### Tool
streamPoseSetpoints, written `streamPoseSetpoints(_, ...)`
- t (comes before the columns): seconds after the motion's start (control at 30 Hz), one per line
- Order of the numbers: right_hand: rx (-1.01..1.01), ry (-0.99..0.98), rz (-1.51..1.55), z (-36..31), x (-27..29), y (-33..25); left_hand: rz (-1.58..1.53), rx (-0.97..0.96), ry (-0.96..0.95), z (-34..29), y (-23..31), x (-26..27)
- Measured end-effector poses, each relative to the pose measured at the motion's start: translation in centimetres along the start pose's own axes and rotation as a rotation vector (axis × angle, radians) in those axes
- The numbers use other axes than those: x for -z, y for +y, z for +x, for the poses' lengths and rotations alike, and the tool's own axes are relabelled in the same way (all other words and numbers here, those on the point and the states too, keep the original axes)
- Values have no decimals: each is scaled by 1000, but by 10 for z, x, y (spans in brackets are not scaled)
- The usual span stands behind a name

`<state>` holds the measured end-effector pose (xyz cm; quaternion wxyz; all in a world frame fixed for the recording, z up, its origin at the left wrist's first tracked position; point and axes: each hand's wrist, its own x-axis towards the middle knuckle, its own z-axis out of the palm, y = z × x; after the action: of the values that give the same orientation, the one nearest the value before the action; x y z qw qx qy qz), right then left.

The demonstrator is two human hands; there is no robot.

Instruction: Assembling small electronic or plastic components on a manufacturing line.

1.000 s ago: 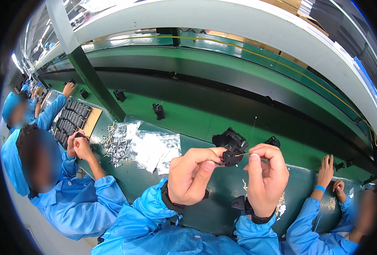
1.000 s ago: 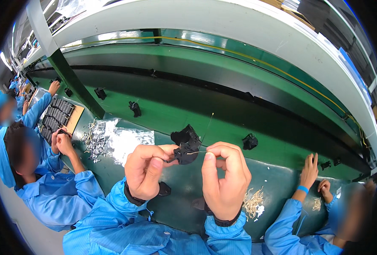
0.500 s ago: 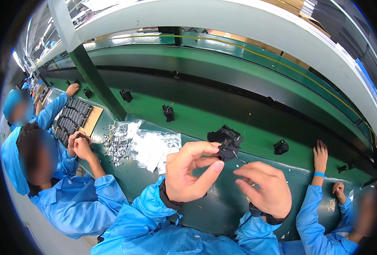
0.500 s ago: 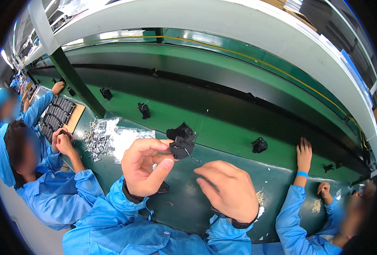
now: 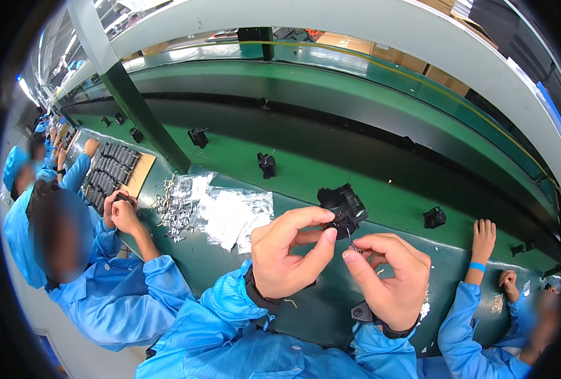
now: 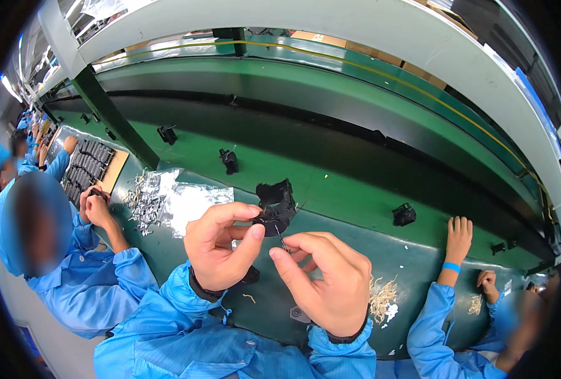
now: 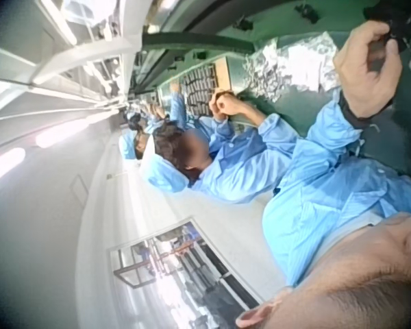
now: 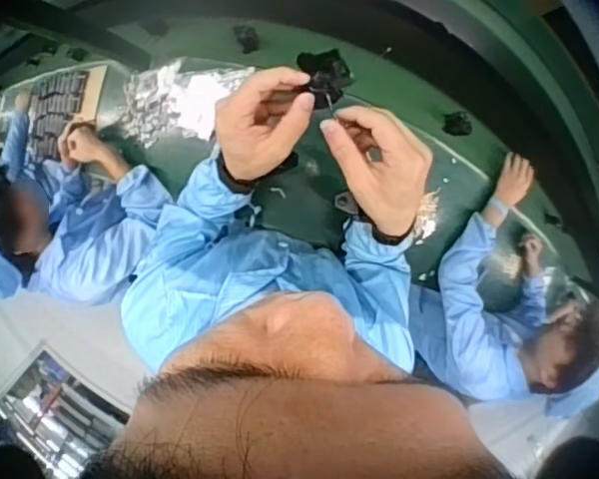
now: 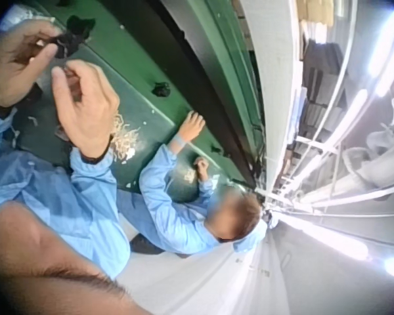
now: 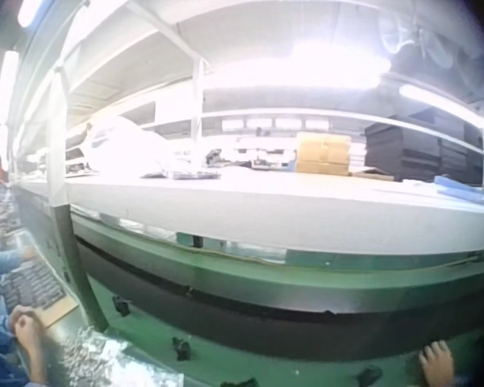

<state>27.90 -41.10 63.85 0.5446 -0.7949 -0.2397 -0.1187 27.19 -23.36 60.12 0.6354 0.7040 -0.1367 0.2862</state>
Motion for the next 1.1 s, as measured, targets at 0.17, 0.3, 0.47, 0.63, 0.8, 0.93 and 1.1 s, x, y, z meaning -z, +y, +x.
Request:
streamPoseSetpoints(0.17,-58,-11,-21,0,-4,-4,43,-32,17,-2,-2,0)
streamPoseSetpoints(0.3,-69,-6,-18,0,-8,-8,74,-25,27,-1,-2,0)
streamPoseSetpoints(0.47,-37,30,-5,-2,-14,-6,69,0,24,-2,-2,1)
streamPoseSetpoints(0.63,5,58,-25,-1,-17,-5,61,14,36,-1,-1,0)
streamPoseSetpoints(0.8,9,52,-48,-1,-18,-5,63,-2,37,-3,-5,0)
streamPoseSetpoints(0.93,1,60,-57,-1,-20,-7,74,-21,35,-3,-4,-1)
streamPoseSetpoints(1.1,2,104,-85,1,-22,-5,64,-17,41,-4,-3,-3)
